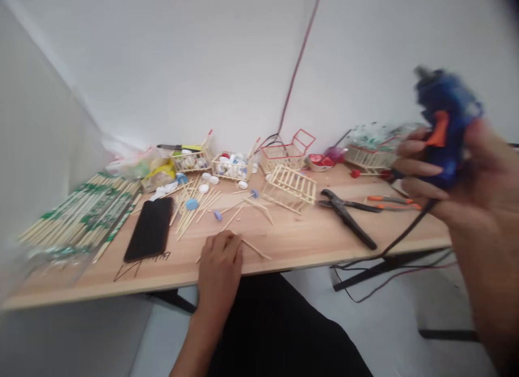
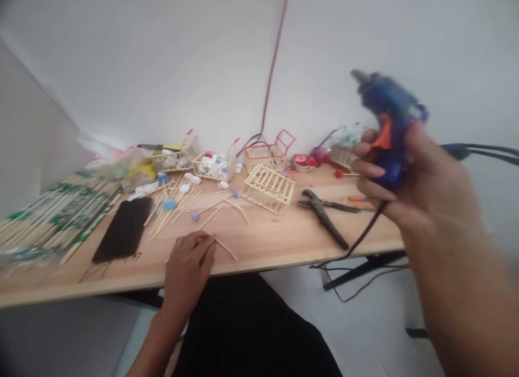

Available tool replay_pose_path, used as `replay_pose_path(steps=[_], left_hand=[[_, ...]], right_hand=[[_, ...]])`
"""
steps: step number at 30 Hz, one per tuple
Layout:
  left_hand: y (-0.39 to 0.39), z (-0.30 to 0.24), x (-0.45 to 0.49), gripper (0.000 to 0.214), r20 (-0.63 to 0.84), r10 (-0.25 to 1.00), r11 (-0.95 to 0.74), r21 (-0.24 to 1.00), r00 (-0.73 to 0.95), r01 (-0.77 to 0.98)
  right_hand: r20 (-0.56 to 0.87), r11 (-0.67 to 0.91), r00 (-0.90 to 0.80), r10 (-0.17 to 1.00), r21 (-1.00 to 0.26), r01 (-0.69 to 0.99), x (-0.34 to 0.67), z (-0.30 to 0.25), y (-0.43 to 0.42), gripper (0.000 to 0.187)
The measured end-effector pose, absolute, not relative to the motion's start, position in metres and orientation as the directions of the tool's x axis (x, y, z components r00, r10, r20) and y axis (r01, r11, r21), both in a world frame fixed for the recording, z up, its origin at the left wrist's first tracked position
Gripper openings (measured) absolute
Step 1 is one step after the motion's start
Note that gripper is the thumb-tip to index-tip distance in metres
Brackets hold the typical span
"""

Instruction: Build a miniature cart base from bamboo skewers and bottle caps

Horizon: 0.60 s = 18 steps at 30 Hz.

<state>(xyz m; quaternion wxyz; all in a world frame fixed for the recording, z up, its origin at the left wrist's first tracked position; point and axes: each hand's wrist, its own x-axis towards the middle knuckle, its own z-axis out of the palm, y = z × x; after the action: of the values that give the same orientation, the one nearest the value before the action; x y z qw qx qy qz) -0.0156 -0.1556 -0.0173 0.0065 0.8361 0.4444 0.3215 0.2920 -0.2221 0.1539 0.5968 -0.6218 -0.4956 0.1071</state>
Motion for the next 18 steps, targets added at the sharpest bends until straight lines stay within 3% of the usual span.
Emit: replay_pose_path(steps=[2,4,10,18], left_hand=[[-0.154,-0.018,-0.016,0.025,0.544,0.732,-0.614,0.263,0.411,0.745],[-0.151,-0.019,-0.017,0.024,0.567,0.707,-0.630,0.236,0.422,0.739],[-0.146,-0.022,-0.019,0.026,0.591,0.676,-0.659,0.217,0.441,0.720],[-0.145,-0.023,-0.018,0.026,0.610,0.656,-0.666,0.191,0.445,0.721]], right_hand=[[0.180,0.159,0.561,0.808,-0.984,0.085,0.308,0.152,-0.231,0.028],[0.080,0.107,0.558,0.826,-0.994,-0.017,0.325,0.143,-0.241,0.028],[-0.026,-0.003,0.403,0.915,-0.998,-0.056,0.369,0.100,-0.265,0.029],[0.036,-0.117,0.505,0.863,-0.956,0.268,0.408,0.075,-0.252,0.042]])
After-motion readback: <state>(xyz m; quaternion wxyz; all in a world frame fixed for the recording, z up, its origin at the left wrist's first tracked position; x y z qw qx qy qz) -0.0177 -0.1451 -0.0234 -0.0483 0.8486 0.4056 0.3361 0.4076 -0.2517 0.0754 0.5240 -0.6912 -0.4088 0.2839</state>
